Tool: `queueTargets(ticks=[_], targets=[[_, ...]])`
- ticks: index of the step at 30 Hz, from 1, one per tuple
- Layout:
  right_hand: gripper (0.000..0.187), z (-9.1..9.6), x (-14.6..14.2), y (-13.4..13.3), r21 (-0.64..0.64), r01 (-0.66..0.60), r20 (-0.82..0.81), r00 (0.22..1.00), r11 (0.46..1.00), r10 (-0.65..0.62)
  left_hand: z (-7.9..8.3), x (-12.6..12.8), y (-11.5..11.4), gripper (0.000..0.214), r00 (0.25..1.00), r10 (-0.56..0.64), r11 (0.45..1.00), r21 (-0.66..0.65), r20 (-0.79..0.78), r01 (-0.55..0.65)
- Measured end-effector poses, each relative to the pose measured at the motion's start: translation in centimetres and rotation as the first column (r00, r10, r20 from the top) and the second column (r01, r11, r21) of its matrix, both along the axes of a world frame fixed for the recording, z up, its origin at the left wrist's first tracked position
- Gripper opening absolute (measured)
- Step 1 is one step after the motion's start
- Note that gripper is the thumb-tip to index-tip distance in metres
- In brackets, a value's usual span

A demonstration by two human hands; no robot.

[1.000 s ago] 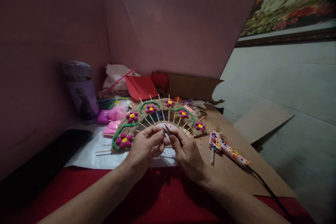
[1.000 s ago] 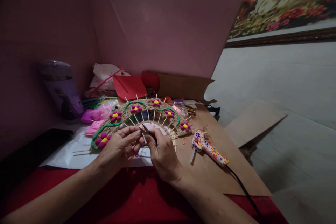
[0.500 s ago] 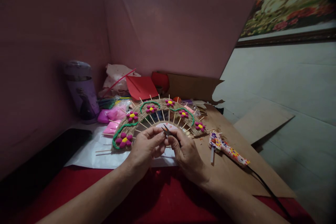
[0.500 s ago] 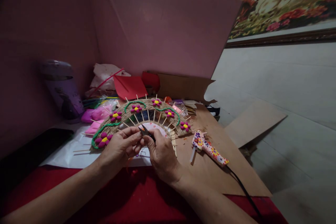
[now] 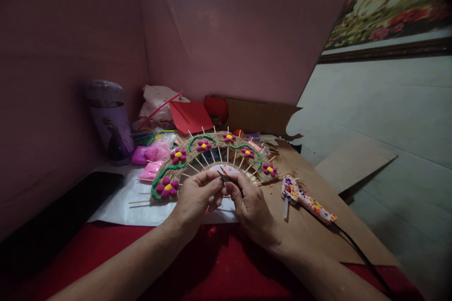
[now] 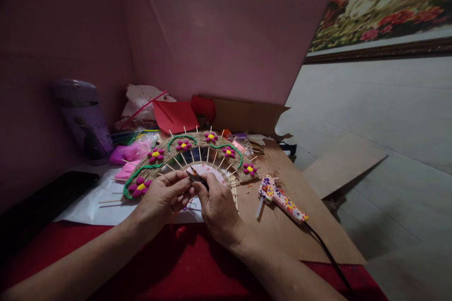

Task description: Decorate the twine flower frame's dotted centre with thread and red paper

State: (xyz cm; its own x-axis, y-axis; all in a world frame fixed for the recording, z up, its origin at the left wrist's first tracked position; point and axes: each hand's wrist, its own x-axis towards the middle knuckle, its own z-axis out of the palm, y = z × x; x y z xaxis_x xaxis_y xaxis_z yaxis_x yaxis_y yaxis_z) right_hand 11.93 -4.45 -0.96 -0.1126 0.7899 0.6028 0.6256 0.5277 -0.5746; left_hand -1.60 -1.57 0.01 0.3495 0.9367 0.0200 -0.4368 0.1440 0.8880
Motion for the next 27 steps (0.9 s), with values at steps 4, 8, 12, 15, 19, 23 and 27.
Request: queueTargets(ticks=[4, 8, 12, 15, 19, 23, 27], targets=[[0.022, 0.12, 0.02, -0.04, -0.008, 0.009, -0.001, 1.000, 1.000, -0.009, 0.10, -0.04, -0.12, 0.017, 1.000, -0.007, 0.999, 0.037, -0.029, 0.008], [0.021, 0.19, 0.03, -0.05, -0.005, 0.003, -0.001, 1.000, 1.000, -0.003, 0.33, -0.06, -0.28, 0.017, 0.997, -0.002, 0.998, 0.055, -0.079, 0.006], [0.021, 0.07, -0.01, -0.04, 0.005, 0.004, -0.008, 1.000, 1.000, -0.004, 0.45, 0.01, -0.33, 0.017, 0.994, 0.010, 0.996, 0.087, -0.107, -0.001], [0.021, -0.16, -0.03, -0.01, 0.016, 0.017, 0.002, 1.000, 1.000, -0.017, 0.52, 0.09, -0.38, 0.017, 0.994, 0.011, 0.997, 0.083, -0.111, -0.002], [0.021, -0.36, 0.01, -0.01, 0.023, 0.041, 0.025, 0.999, 0.999, -0.041, 0.54, 0.04, -0.39, 0.017, 0.993, 0.005, 0.997, 0.074, -0.120, 0.004], [0.021, -0.30, 0.01, -0.12, 0.024, 0.051, 0.024, 0.998, 0.998, -0.052, 0.23, -0.05, -0.14, 0.018, 0.993, -0.018, 0.996, 0.088, -0.116, 0.028], [0.024, -0.09, -0.01, -0.23, 0.012, 0.061, 0.031, 0.998, 0.998, -0.062, -0.20, -0.02, 0.11, 0.016, 0.996, -0.043, 0.998, 0.049, -0.081, 0.047]])
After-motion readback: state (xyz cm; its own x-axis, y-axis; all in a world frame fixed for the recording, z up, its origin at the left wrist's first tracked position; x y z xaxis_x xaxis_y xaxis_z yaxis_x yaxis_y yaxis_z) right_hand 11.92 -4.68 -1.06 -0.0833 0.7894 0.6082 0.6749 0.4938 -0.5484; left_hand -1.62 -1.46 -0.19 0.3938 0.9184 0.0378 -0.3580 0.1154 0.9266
